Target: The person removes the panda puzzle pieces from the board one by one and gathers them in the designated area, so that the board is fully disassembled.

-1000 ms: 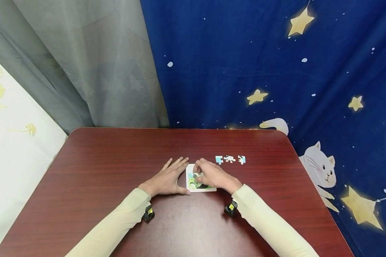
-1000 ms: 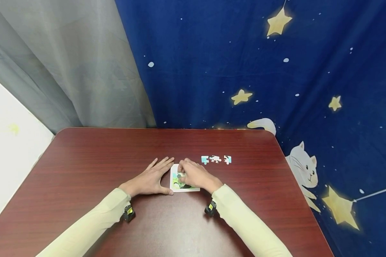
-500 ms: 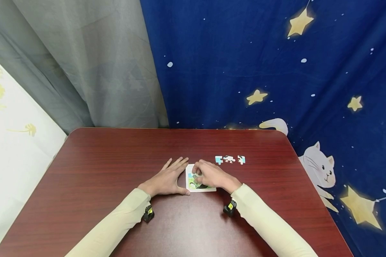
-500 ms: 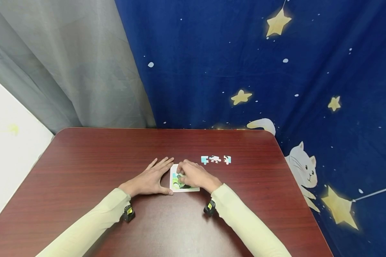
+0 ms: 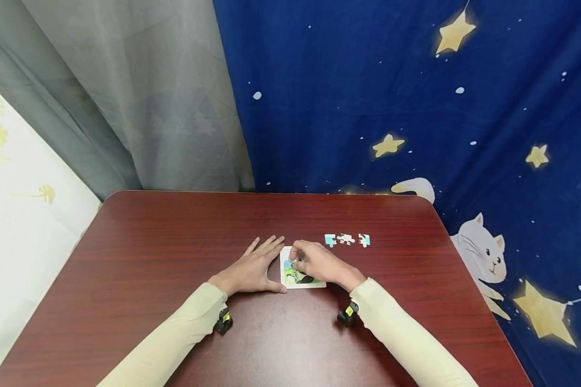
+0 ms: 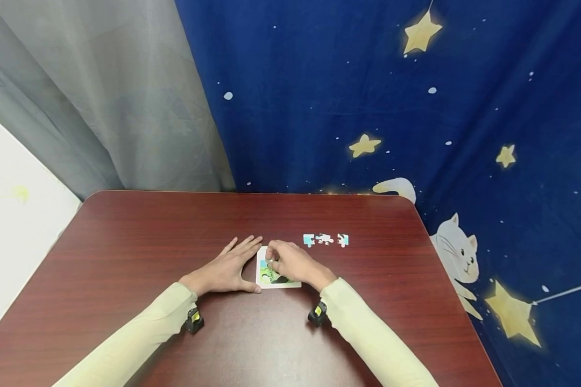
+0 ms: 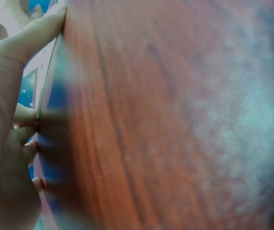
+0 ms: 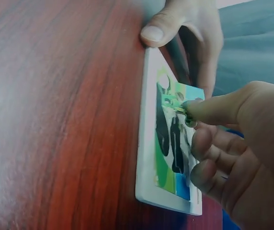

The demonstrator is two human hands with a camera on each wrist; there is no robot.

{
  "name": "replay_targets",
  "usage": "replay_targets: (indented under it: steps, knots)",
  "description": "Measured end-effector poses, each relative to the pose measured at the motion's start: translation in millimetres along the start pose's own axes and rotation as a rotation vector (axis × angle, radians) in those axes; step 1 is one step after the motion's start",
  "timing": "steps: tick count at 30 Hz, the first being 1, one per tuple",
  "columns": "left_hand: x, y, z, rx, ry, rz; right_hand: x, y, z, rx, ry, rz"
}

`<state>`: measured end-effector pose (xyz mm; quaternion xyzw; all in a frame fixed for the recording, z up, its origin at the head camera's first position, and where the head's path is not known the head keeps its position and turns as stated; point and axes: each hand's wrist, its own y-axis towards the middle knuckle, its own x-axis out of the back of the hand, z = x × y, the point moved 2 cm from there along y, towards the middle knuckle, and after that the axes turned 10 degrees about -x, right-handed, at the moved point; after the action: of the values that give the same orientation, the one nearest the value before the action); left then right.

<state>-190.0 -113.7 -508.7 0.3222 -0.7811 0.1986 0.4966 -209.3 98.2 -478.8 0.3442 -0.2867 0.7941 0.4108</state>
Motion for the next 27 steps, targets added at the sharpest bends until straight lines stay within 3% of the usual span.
replay_targets:
  steps: [5,11,17,27]
  knots:
    - [0.2,0.4,-0.9,0.0,0.001,0.002,5,-3.2,-4,-0.004,0.158,0.014]
    - [1.3,0.8,-1.3,0.006,0.0,0.002,7,-5.8,-8,-0.025,0.191,0.016]
    - [2.4,0.4,-1.9,-0.002,-0.002,0.0,1,-4.4,-10,0.014,0.124,0.017]
    - [1.7,-0.9,-2.9,0.012,0.01,0.001,-3,-0.6,-3,0.068,-0.004,-0.052]
